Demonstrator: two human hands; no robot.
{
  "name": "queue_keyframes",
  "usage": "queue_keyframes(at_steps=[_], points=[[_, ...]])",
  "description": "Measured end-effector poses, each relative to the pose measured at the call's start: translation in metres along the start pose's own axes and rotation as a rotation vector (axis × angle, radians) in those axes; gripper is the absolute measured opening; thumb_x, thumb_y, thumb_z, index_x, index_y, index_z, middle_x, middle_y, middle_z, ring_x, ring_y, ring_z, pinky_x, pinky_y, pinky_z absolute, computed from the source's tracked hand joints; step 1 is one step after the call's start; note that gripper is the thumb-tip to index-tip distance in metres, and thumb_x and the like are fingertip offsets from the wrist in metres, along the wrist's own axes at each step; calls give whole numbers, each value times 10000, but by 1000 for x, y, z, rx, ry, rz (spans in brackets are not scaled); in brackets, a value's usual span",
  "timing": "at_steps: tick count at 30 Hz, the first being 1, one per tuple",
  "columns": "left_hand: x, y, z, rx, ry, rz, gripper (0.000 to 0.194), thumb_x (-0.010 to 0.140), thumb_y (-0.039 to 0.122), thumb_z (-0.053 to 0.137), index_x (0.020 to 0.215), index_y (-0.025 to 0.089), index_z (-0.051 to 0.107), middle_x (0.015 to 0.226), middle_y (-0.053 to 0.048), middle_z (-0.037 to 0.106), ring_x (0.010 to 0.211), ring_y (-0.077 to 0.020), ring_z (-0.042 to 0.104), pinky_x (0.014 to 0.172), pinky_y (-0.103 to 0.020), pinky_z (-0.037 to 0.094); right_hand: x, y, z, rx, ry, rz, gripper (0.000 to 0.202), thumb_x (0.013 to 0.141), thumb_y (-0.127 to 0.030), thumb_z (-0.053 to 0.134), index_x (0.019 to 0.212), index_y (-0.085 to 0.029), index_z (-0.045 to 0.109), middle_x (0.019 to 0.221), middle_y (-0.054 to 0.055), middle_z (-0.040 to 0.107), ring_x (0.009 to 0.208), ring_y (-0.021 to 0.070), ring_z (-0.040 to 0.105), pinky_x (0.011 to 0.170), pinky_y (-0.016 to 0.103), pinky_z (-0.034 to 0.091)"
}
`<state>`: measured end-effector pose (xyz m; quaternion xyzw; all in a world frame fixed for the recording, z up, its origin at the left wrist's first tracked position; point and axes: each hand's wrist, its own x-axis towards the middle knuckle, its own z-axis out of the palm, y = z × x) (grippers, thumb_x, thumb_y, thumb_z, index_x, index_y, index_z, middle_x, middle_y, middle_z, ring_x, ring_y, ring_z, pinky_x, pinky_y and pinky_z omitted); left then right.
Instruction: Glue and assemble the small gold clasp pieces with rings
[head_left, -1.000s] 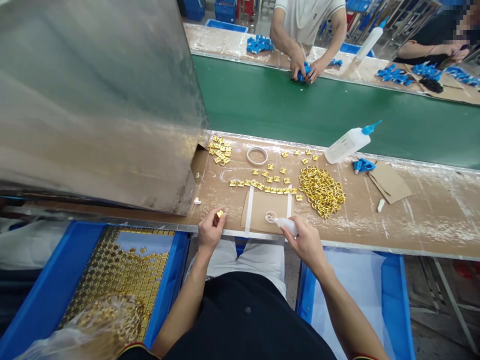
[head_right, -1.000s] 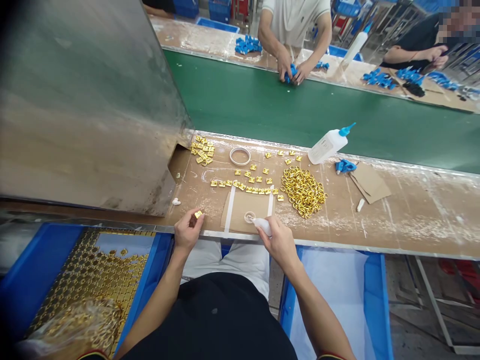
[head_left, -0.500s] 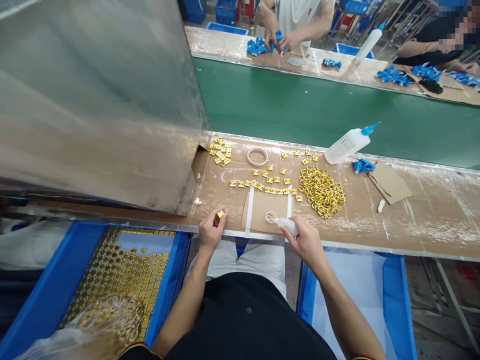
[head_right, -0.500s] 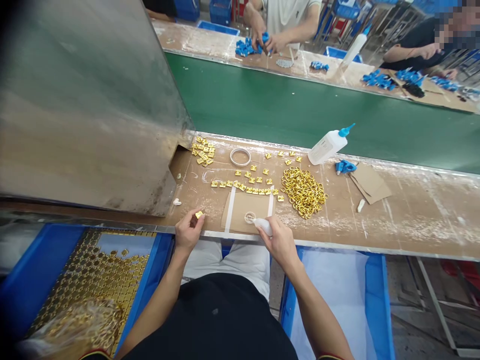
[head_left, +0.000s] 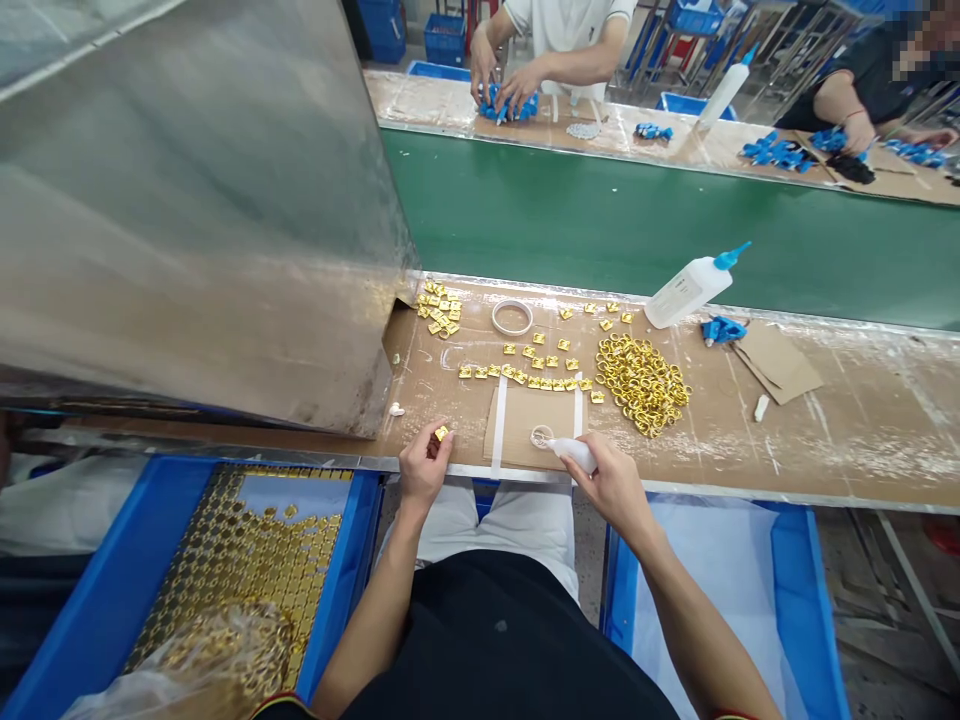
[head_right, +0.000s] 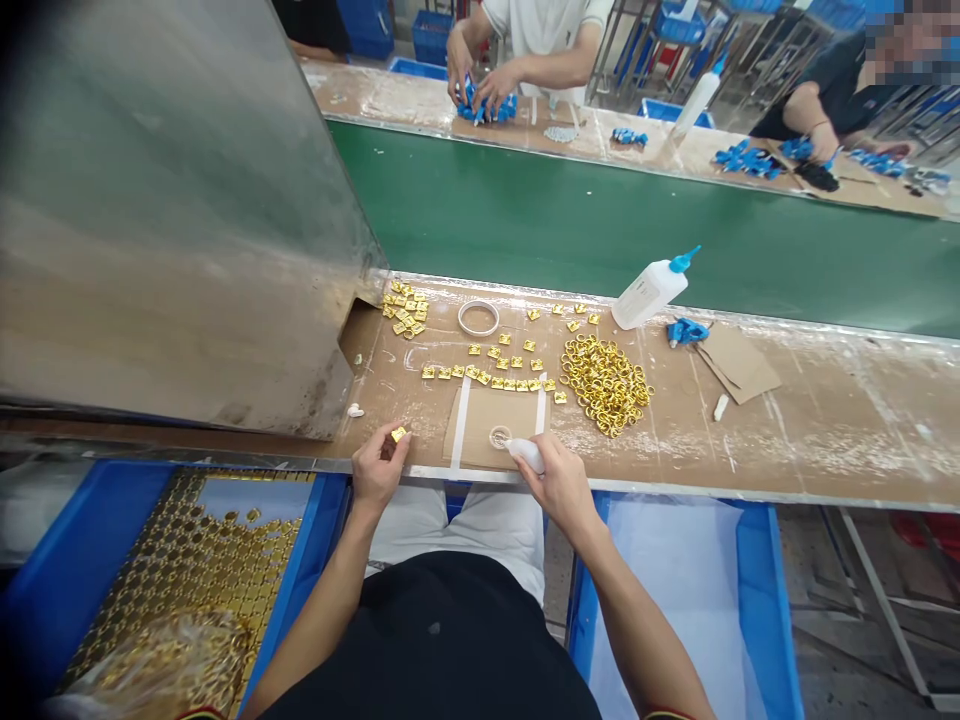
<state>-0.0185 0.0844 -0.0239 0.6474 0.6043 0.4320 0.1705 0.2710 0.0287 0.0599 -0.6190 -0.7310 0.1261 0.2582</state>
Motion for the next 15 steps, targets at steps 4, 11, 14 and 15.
queue_keyframes(at_steps=[4,11,14,15], points=[[0,0,0,-7,6,6,285,913,392,618,986,155,757,671,-21,696,537,-125,594,573,-222,489,-1,1,1,3,-12,5,384,1077,-498,424,937,-197,617,800,81,662,688,240,637,605,296,442],[0,-1,1,-12,10,-15,292,903,399,619,987,156,759,668,-25,703,532,-127,596,580,-226,500,-3,2,3,16,-2,11,355,1070,-477,443,939,-198,620,812,81,663,690,236,632,612,297,453],[0,-1,1,-17,7,-25,294,897,401,622,987,157,760,669,-27,706,535,-129,601,586,-228,506,-3,2,3,22,6,5,339,1066,-466,456,944,-196,620,811,78,659,688,236,629,618,297,459],[0,-1,1,-19,6,-28,296,894,402,624,986,156,761,669,-27,707,535,-129,602,586,-229,508,-3,2,3,23,8,4,337,1067,-464,456,944,-197,619,813,77,659,691,235,630,620,297,460]])
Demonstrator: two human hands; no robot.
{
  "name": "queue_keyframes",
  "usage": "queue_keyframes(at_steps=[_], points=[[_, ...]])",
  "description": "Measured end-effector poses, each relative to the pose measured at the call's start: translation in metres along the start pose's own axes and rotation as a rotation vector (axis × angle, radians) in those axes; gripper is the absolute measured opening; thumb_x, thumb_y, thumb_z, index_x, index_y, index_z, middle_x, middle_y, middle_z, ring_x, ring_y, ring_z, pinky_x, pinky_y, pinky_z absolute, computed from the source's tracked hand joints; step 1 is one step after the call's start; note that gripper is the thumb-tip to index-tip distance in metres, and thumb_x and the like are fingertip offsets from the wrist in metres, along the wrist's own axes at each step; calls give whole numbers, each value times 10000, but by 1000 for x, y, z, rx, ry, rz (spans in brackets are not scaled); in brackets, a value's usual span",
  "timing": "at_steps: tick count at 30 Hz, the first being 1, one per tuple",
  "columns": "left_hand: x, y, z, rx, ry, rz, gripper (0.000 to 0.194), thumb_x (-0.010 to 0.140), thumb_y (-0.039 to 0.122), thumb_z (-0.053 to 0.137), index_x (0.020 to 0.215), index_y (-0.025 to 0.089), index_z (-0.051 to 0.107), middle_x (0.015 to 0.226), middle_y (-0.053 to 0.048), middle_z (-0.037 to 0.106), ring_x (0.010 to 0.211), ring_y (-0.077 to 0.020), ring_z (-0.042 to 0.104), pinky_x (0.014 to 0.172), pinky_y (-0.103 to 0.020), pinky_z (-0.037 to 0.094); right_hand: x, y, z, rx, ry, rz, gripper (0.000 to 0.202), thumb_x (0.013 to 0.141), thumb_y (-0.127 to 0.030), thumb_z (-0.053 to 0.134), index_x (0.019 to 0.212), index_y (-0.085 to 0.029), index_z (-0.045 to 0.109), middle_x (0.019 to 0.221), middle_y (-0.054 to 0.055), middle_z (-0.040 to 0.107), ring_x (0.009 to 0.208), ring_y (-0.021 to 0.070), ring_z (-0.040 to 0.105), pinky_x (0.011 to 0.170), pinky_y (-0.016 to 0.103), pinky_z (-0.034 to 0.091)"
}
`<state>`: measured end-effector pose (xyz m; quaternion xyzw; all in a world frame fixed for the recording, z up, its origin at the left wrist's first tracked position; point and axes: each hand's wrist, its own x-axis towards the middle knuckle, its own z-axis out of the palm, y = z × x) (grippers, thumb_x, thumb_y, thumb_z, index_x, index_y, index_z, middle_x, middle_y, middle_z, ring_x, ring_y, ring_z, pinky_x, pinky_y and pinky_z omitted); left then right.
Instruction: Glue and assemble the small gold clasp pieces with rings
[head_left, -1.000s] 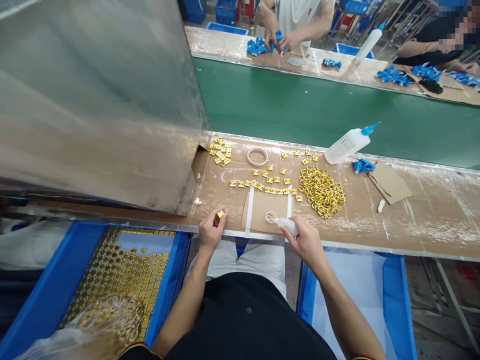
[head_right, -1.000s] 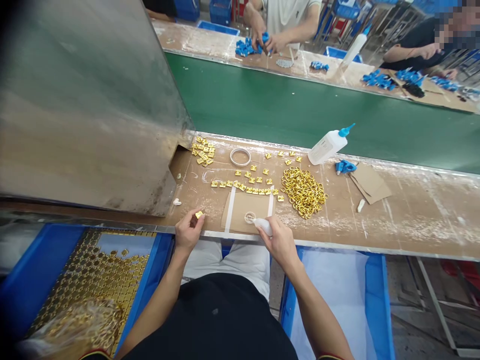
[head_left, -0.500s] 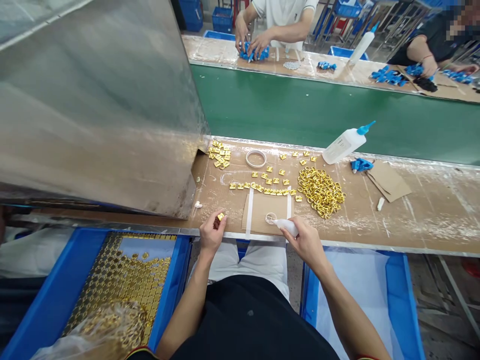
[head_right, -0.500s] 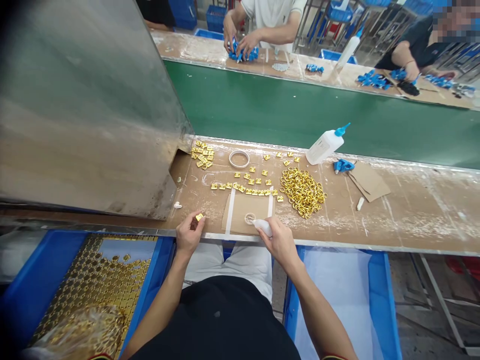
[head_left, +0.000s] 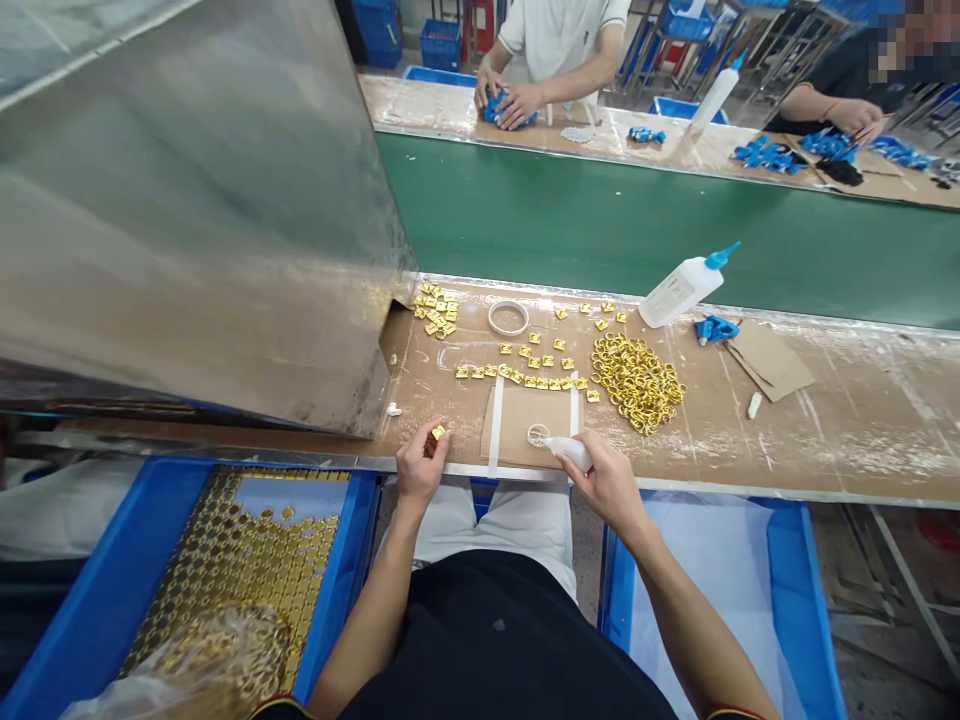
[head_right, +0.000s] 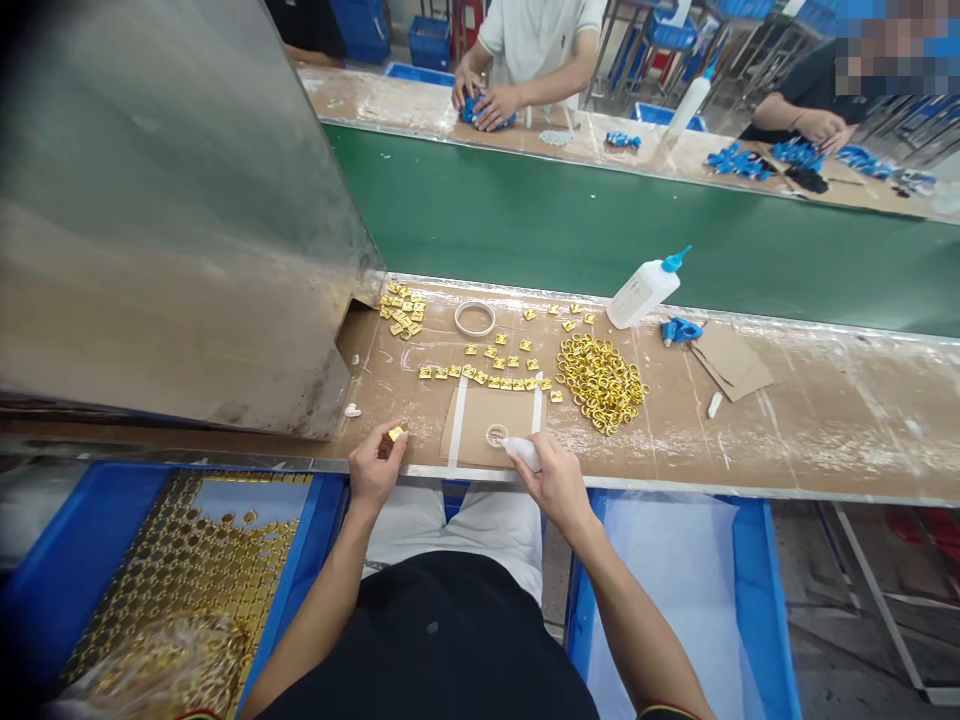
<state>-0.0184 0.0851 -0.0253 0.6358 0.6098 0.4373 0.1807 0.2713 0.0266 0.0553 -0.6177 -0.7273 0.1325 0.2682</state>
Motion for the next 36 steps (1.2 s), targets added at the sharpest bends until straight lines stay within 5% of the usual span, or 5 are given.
queue_keyframes(at_steps=[36], points=[[4,-4,-6,-204,-93,-186,365,803,409,700,1042,139,761,734,-37,749,594,-139,684,596,-234,569,-1,5,1,16,-16,20,373,1062,-490,437,924,-196,621,771,70,633,652,230,600,611,297,452]])
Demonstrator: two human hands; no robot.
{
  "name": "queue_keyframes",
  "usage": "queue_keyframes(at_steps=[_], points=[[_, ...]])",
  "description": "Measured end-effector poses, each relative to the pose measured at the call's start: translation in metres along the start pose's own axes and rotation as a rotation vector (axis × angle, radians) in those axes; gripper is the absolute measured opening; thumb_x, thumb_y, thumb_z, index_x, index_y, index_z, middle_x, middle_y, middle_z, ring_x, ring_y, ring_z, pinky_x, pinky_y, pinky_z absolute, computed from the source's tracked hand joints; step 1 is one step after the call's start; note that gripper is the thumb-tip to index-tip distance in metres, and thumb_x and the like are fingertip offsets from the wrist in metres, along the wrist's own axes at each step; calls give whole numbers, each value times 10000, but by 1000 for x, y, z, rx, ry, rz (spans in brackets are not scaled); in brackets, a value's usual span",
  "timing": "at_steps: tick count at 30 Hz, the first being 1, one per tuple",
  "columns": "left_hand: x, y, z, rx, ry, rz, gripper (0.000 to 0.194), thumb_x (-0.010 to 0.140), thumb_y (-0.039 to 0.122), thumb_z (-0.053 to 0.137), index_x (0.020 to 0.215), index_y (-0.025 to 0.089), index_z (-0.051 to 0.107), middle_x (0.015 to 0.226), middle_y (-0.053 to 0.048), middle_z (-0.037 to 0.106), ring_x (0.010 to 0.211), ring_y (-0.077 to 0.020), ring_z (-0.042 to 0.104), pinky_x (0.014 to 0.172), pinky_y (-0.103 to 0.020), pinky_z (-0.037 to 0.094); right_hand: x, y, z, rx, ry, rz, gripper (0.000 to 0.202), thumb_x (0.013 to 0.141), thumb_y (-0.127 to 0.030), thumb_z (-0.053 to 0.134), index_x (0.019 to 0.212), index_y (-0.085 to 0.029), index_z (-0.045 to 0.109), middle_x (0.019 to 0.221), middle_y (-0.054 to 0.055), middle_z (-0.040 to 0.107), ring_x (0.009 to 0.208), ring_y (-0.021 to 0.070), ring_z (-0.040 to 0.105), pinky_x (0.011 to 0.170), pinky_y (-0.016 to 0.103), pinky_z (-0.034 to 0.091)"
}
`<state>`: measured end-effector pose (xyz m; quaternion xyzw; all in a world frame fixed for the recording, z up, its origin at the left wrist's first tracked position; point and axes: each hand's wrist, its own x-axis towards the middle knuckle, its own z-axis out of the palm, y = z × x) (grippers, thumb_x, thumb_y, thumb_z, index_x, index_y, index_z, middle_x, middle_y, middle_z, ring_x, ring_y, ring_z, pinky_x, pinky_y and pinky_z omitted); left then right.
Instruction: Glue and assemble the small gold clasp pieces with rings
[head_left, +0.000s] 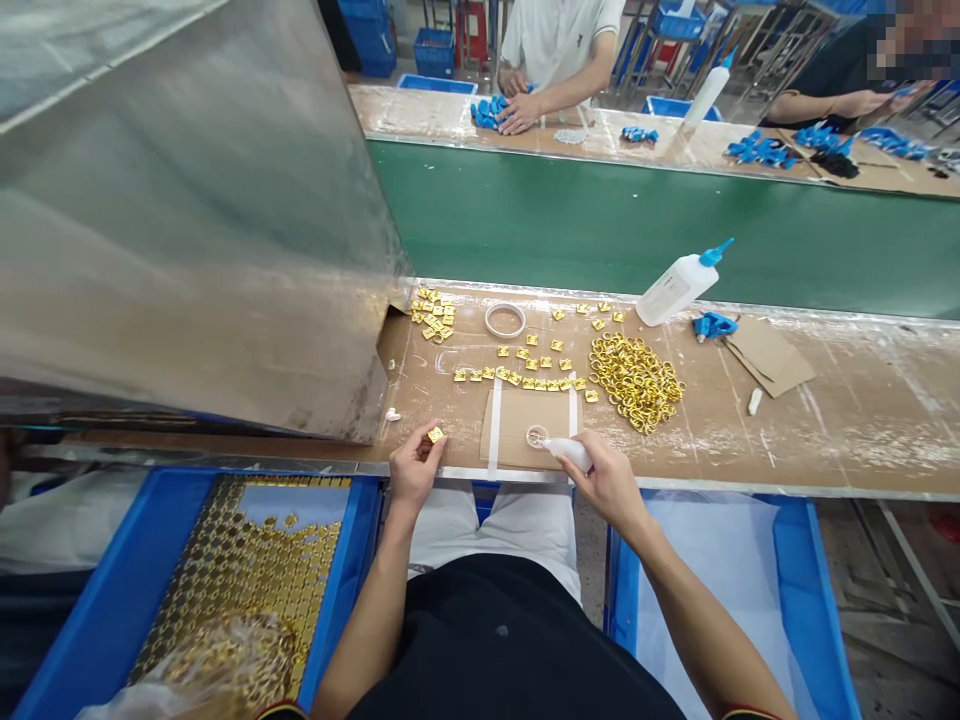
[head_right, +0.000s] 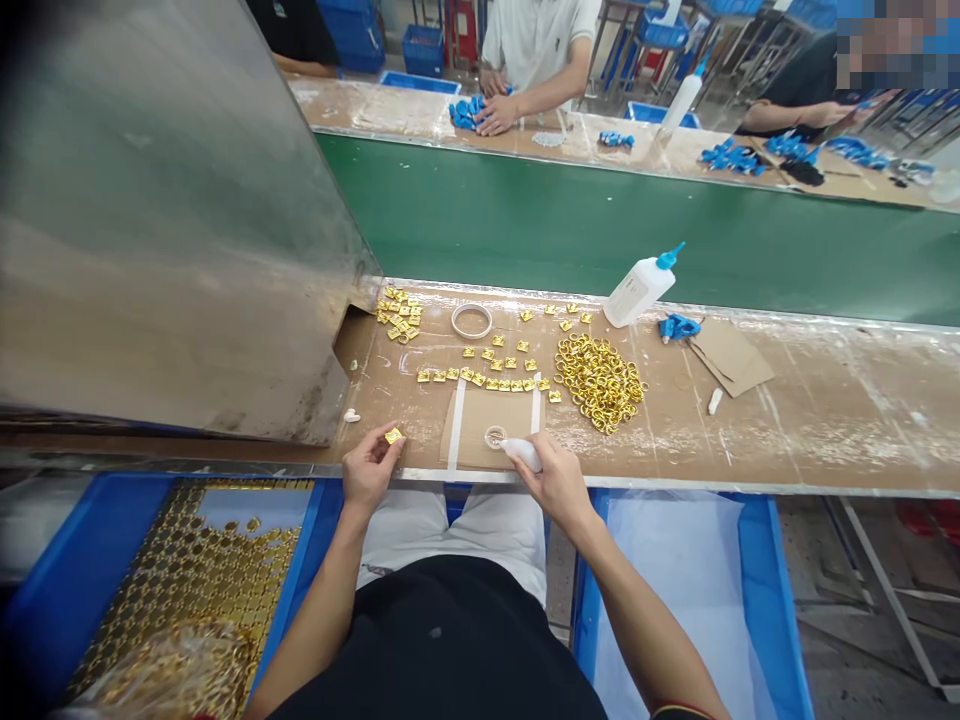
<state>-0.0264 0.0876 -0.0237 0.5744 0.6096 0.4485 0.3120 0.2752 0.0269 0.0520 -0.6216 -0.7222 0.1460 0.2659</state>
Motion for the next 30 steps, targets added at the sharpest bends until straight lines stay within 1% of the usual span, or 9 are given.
queue_keyframes(at_steps=[4,11,16,25,30], points=[[0,0,1,-1,-1,-6,373,803,422,691,1032,137,762,735,-41,754,589,-137,681,592,-233,566,1,1,0,2,-3,-3,350,1054,-480,454,939,-196,623,812,83,653,695,241,625,633,301,471],[0,-1,0,0,-2,-3,356,808,423,697,1027,150,760,723,-30,740,584,-132,670,582,-228,559,0,1,0,-7,-10,3,319,1045,-462,474,942,-203,628,802,78,651,678,240,622,631,302,474],[0,-1,0,-3,-2,-3,351,811,423,696,1019,146,753,725,-31,736,578,-134,668,571,-231,556,0,1,-1,-10,-8,1,333,1052,-471,460,951,-200,626,821,82,657,706,243,634,642,299,477],[1,2,-1,4,-2,9,331,809,414,696,1003,154,764,706,-25,738,558,-119,653,556,-214,538,0,0,1,-13,0,4,320,1046,-463,474,940,-204,629,811,77,655,695,242,627,631,299,471],[1,2,-1,0,-4,15,337,813,426,682,992,153,768,720,-35,751,559,-121,656,550,-215,536,0,0,0,-19,5,5,358,1055,-486,446,938,-202,628,813,82,656,708,244,631,636,299,474]])
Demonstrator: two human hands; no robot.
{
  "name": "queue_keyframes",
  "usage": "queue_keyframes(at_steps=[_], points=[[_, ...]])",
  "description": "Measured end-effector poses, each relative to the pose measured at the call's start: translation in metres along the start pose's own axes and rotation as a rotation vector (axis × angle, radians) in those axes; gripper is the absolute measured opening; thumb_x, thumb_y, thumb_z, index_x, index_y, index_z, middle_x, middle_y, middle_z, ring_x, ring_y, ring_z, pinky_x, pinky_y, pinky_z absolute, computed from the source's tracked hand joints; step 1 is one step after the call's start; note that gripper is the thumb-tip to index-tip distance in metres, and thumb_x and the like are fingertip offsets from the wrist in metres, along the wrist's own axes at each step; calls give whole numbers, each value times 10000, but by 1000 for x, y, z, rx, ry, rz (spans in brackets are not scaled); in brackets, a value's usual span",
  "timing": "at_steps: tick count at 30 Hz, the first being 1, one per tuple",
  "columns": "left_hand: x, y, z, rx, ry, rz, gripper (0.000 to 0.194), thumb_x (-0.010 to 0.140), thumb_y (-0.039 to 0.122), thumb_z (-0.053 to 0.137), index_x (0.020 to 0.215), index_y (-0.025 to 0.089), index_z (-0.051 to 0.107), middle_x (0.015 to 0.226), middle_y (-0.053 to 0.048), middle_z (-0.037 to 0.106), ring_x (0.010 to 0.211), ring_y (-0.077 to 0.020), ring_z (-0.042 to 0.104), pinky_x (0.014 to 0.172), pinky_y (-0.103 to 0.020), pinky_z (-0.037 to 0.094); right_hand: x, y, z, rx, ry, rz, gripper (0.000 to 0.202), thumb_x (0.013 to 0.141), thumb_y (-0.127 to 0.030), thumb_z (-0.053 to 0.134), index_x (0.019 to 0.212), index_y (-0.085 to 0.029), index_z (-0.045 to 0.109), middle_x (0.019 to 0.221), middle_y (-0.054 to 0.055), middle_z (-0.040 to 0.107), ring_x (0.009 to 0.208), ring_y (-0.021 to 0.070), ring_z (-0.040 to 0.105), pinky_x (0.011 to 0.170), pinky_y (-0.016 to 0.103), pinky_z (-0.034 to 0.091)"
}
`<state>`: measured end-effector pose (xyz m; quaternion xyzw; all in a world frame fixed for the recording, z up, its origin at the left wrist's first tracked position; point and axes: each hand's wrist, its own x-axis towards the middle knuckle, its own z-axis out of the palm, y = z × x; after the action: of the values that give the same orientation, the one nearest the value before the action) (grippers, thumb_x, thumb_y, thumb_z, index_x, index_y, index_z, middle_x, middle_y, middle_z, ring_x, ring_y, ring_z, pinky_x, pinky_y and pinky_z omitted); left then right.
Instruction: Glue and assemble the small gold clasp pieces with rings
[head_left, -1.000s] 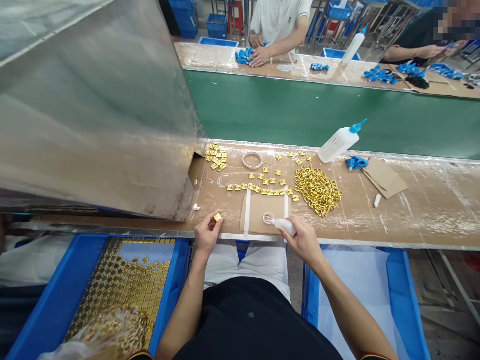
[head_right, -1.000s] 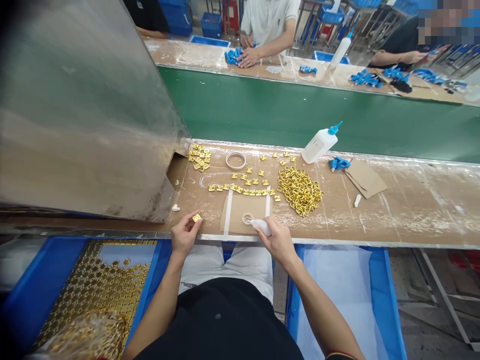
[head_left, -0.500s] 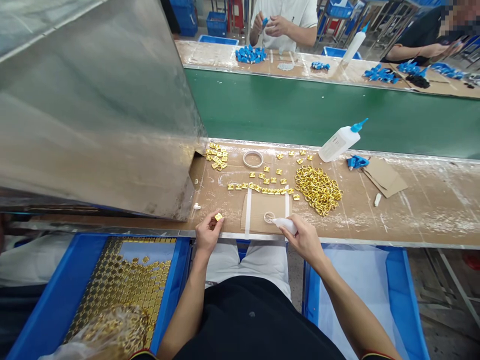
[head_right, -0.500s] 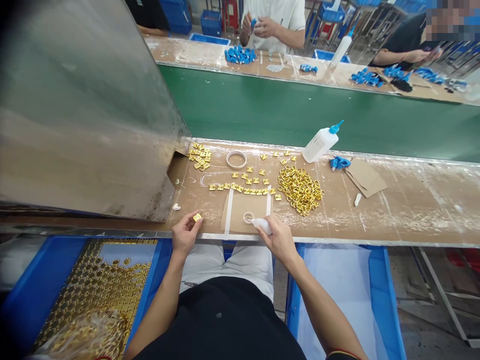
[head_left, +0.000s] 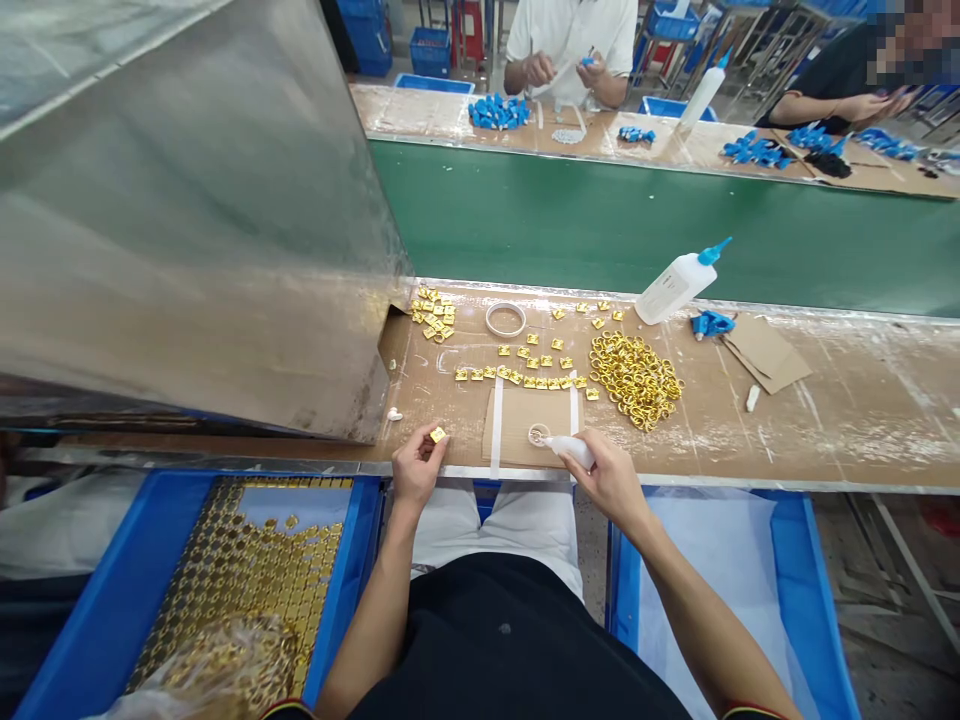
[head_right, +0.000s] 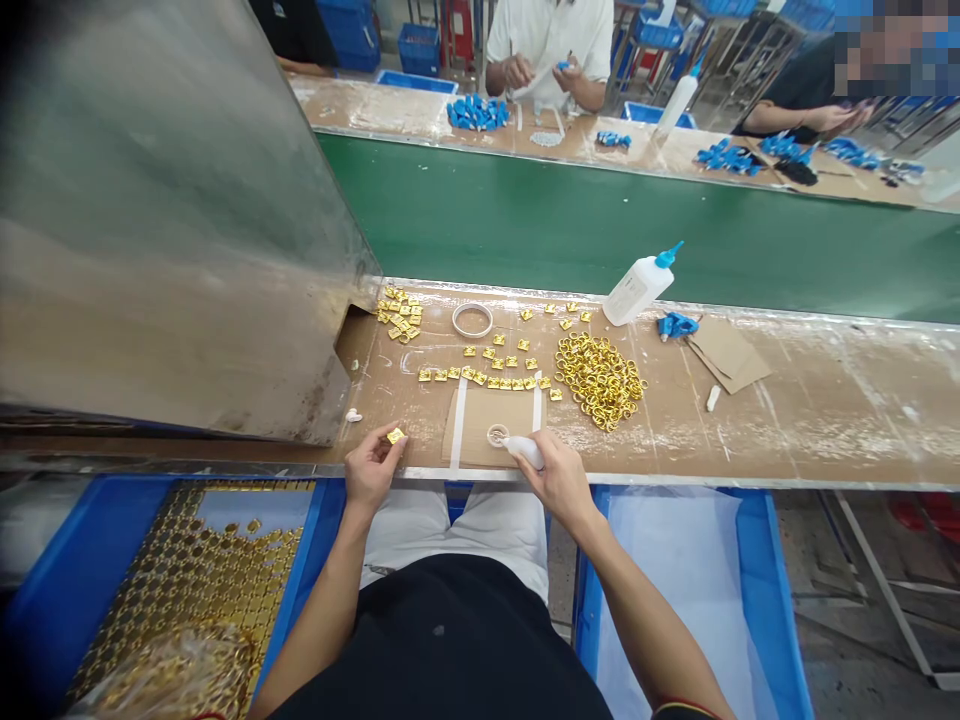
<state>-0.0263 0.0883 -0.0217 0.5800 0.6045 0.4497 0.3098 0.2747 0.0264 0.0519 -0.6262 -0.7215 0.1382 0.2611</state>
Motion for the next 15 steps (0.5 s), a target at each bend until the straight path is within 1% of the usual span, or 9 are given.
queue_keyframes(at_steps=[8,12,15], points=[[0,1,-1,-10,4,3,329,804,413,687,989,152,766,711,-32,746,559,-124,657,552,-218,538,0,0,-1,-32,2,5,386,1053,-518,444,948,-196,629,798,85,675,674,251,652,603,300,475],[0,2,-2,-12,4,8,325,802,399,696,998,149,763,703,-27,734,560,-124,657,559,-217,539,-4,1,0,-55,14,26,377,1045,-518,460,975,-190,633,839,105,701,725,277,686,618,315,492],[0,2,-2,-9,0,9,321,807,402,700,996,150,758,704,-26,730,559,-127,657,561,-220,540,-9,2,1,-64,23,60,355,1037,-498,480,1030,-184,647,886,117,724,756,285,700,634,322,506]])
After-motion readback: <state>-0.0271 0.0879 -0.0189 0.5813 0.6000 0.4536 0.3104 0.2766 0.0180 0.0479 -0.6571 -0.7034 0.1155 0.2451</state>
